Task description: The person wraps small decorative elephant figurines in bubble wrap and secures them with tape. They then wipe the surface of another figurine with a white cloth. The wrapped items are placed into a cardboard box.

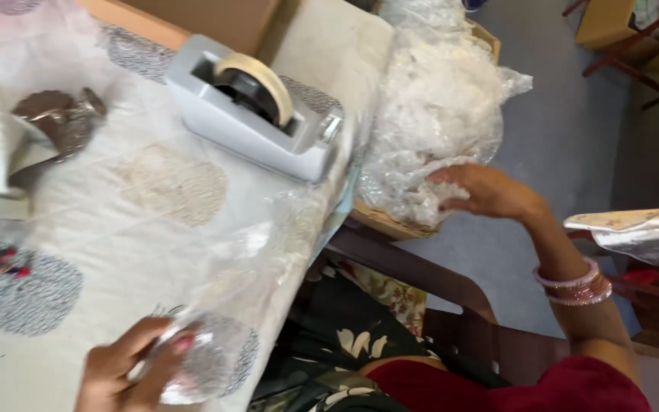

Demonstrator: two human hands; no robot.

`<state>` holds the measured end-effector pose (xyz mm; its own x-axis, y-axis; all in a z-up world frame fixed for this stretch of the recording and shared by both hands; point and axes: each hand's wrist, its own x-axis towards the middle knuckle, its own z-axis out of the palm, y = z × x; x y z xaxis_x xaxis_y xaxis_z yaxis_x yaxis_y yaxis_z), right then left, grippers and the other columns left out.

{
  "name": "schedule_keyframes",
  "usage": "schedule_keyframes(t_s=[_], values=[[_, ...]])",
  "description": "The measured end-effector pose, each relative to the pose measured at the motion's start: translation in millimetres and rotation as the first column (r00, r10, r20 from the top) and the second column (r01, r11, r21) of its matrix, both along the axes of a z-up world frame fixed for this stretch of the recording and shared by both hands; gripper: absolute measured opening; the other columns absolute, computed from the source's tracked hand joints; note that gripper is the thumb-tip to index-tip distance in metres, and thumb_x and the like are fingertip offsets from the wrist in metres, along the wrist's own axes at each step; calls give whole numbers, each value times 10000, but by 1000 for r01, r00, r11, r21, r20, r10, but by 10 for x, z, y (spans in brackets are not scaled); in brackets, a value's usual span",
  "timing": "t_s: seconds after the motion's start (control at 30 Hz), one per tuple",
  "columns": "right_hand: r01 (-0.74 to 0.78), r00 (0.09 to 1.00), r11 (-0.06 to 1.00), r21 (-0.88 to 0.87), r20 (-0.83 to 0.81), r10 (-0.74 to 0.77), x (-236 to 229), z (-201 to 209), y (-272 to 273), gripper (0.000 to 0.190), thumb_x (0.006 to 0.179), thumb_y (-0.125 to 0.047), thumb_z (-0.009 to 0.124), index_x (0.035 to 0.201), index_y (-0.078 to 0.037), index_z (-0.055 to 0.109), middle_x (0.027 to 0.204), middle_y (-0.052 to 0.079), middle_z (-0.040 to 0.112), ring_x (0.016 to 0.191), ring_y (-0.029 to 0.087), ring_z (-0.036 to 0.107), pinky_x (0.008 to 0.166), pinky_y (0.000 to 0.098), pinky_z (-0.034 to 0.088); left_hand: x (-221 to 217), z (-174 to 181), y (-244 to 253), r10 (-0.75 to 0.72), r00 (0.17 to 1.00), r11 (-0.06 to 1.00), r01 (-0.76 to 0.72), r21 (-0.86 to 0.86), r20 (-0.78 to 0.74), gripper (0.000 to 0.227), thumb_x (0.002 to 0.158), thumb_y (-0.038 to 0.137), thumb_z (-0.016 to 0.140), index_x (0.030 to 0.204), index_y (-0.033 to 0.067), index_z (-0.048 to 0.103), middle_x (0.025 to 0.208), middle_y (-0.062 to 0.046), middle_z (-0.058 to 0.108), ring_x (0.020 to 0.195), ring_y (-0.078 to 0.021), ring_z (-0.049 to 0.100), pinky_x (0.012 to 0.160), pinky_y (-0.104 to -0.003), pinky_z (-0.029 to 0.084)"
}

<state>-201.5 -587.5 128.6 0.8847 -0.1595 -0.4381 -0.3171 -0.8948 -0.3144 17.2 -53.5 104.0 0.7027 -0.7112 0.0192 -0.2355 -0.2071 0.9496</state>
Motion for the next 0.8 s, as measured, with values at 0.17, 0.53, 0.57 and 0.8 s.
schedule_keyframes(t_s=[0.17, 0.53, 0.57, 0.8], values=[[-181, 936, 983, 28, 313, 163, -64, -727, -209, 593, 822, -276, 718, 1362, -50, 620, 1430, 210, 603, 1283, 394, 576, 1046, 494, 483, -266, 777, -1443, -385, 914, 890, 404, 210, -127, 251, 943, 148, 623, 1177, 89, 689, 866, -103, 785, 656, -153, 788, 519, -289, 596], [45, 622, 525, 850, 387, -681, -17, -546, -1062, 295, 1104, -48, 637, 1343, -78, 467, 1064, 27, 498, 913, 111, 493, 851, 321, 518, -742, 174, -3262, -564, 624, 822, 360, 442, 541, 841, 742, -45, 675, 1501, -142, 327, 648, -139, 675, 553, -265, 642, 486, -365, 527], [38, 582, 441, 897, 339, -739, 90, -298, -899, 282, 1104, -133, 574, 1357, -92, 455, 1200, 48, 549, 1058, 160, 578, 889, 382, 567, -758, 45, -3381, -601, 601, 777, 288, 560, 526, 808, 809, -43, 680, 1522, -147, 313, 666, -132, 690, 549, -235, 656, 469, -337, 543], [44, 481, 205, 978, 159, -862, 269, 21, -807, 499, 1111, -453, 405, 1450, -88, 446, 1455, 215, 566, 1340, 335, 587, 1113, 527, 533, -849, -792, -4044, -782, 161, 587, -133, 798, 602, 769, 763, 117, 759, 1462, 58, 444, 1294, -263, 607, 870, -289, 721, 577, -359, 600]])
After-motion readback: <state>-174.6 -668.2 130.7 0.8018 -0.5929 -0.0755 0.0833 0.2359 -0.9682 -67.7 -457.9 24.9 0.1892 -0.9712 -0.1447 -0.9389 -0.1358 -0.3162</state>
